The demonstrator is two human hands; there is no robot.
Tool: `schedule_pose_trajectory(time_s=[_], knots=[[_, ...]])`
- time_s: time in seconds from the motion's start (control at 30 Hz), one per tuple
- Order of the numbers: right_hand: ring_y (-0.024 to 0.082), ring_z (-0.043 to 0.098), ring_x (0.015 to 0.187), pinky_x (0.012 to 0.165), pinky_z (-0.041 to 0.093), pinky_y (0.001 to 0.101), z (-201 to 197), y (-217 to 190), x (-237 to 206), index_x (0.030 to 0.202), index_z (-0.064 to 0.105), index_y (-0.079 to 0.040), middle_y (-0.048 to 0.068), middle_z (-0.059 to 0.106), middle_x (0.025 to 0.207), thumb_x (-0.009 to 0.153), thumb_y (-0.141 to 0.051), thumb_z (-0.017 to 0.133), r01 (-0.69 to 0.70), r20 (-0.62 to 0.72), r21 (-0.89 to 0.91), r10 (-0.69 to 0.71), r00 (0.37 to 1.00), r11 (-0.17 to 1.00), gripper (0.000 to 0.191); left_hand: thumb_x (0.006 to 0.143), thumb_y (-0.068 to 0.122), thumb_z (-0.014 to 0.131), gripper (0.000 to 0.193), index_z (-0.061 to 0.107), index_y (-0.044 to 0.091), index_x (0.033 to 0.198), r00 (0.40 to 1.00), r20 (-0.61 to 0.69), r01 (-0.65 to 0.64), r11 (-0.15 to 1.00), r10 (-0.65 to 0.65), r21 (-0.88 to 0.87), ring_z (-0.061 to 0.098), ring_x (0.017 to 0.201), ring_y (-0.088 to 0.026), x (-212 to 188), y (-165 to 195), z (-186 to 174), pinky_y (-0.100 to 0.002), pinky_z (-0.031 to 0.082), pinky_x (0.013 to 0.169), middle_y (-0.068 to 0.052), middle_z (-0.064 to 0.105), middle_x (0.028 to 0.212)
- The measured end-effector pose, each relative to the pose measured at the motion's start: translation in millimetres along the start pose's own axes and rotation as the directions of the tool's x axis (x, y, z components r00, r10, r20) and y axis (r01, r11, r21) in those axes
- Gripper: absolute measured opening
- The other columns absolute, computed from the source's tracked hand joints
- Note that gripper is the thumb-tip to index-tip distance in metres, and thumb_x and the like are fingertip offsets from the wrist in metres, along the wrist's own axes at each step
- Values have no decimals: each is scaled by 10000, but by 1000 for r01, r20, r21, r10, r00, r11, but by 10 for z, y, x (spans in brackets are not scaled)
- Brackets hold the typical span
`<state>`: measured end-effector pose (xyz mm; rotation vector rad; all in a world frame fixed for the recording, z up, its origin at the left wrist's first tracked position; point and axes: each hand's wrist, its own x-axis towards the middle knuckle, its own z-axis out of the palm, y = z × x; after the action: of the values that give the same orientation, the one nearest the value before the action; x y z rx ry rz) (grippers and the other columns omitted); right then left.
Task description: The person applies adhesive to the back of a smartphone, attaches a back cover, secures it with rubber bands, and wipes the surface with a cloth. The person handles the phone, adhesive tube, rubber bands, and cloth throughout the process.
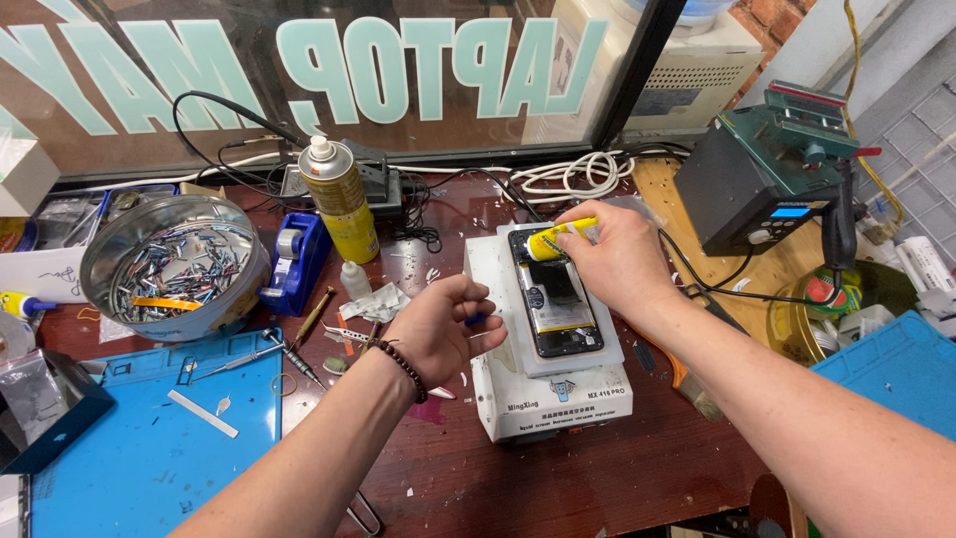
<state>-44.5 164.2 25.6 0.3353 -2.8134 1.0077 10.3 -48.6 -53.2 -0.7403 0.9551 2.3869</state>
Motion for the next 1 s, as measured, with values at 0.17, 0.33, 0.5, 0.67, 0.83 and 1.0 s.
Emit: schedule_pose_trajectory(time_s=[0.17,0.33,0.5,0.67,0.83,1.0], knots=[[244,748,890,787,627,387,40,129,152,1170,644,-23,137,725,1020,888,-118,713,-396,152,464,369,917,792,306,857,120,749,125,654,39,867,987,-69,-102,902,143,420,588,657,-169,204,5,135,-338,561,608,-29,589,754],[310,713,1076,960,602,411,90,386,359,1279,581,54,209,662,1209,953,-78,608,-598,504,799,476,720,58,352,819,151,768,161,778,10,896,900,27,-276,522,434,807,686,666,-192,262,-20,312,-367,606,638,-77,718,770],[296,683,1138,1000,599,407,212,609,439,1255,594,45,205,648,1218,963,-85,606,-622,594,778,423,685,-86,320,831,257,768,210,814,112,976,785,218,-241,-38,580,970,743,844,-321,61,-54,445,-420,576,807,-178,764,874],[294,692,1115,1003,588,411,384,721,538,1253,613,9,191,666,1223,966,-93,600,-619,568,784,456,685,-47,305,883,294,721,201,803,145,991,742,348,-261,-232,573,937,722,850,-353,-105,-20,526,-475,568,772,-163,754,900],[287,703,1140,1002,584,420,458,790,641,1272,612,3,179,683,1244,969,-114,601,-686,629,725,467,622,-63,325,870,315,730,224,796,174,1031,753,319,-252,-196,575,948,722,829,-346,-131,27,520,-469,569,767,-172,747,853],[294,697,1148,995,583,426,459,803,661,1293,600,-5,176,676,1255,967,-136,622,-707,640,707,454,620,-30,353,869,301,722,204,812,193,1017,765,273,-247,-127,583,961,740,817,-322,-94,-10,522,-445,582,780,-139,755,862]])
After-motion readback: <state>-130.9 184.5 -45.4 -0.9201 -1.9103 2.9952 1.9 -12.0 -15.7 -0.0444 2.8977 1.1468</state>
